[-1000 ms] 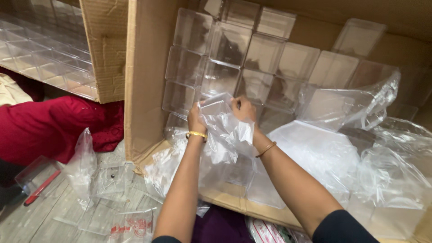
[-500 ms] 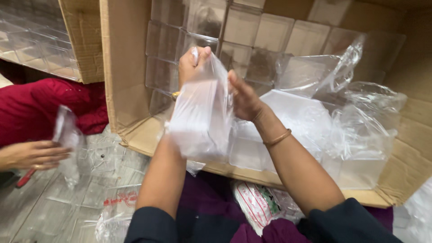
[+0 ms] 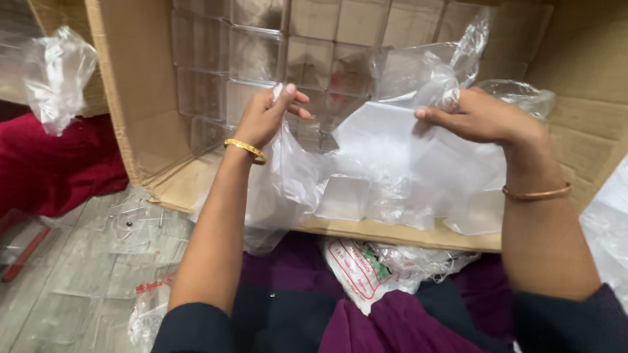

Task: The person sits on the floor in front of a large cardboard box filled with clear plastic boxes wrapped in plastic bags. They pull plastic bags out of the box, open each bag, remove the clear plastic box inside, and place the box into the compartment grid inside the carton, setting used bags aside.

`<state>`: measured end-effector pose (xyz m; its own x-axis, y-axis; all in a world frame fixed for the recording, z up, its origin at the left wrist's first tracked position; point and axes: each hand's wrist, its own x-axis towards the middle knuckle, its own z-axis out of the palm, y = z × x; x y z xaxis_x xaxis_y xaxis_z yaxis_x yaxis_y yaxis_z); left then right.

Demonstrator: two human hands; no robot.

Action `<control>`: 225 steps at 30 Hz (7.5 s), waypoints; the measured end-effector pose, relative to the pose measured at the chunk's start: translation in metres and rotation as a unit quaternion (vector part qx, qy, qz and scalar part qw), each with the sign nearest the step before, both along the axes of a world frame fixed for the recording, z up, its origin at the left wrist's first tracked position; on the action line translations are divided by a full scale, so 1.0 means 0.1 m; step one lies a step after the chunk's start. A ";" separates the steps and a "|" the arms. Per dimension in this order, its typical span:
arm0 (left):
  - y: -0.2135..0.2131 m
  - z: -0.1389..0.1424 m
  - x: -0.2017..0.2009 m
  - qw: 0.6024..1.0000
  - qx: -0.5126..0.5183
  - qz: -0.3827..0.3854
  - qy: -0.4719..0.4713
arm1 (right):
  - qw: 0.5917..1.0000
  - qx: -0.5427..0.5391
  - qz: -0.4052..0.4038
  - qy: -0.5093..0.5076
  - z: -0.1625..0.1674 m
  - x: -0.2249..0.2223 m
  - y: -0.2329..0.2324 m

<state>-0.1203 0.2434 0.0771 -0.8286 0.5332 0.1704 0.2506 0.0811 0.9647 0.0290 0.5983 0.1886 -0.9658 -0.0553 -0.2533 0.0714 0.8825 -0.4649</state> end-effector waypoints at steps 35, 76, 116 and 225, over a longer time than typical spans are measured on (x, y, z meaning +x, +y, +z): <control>-0.27 0.00 0.33 0.987 0.145 0.047 -0.043 | 0.923 -0.335 -0.004 0.190 -0.84 -0.39 -1.72; -0.87 -0.24 0.54 0.976 0.150 -0.035 -0.156 | 0.856 -0.511 0.079 0.008 -0.90 -0.51 -2.06; -1.37 -0.40 0.57 0.951 0.143 -0.038 -0.270 | 0.779 -0.617 -0.096 0.057 -0.84 -0.44 -1.56; 0.19 -0.30 2.70 0.931 0.245 0.087 -0.255 | 0.857 -0.509 -0.021 0.071 -0.84 1.70 -1.53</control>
<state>0.1493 0.2621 0.0472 -0.9353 0.3447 -0.0806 -0.2255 -0.4044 0.8863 0.1988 0.4450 0.1041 -0.9894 -0.1425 0.0270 -0.0288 0.0111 -0.9995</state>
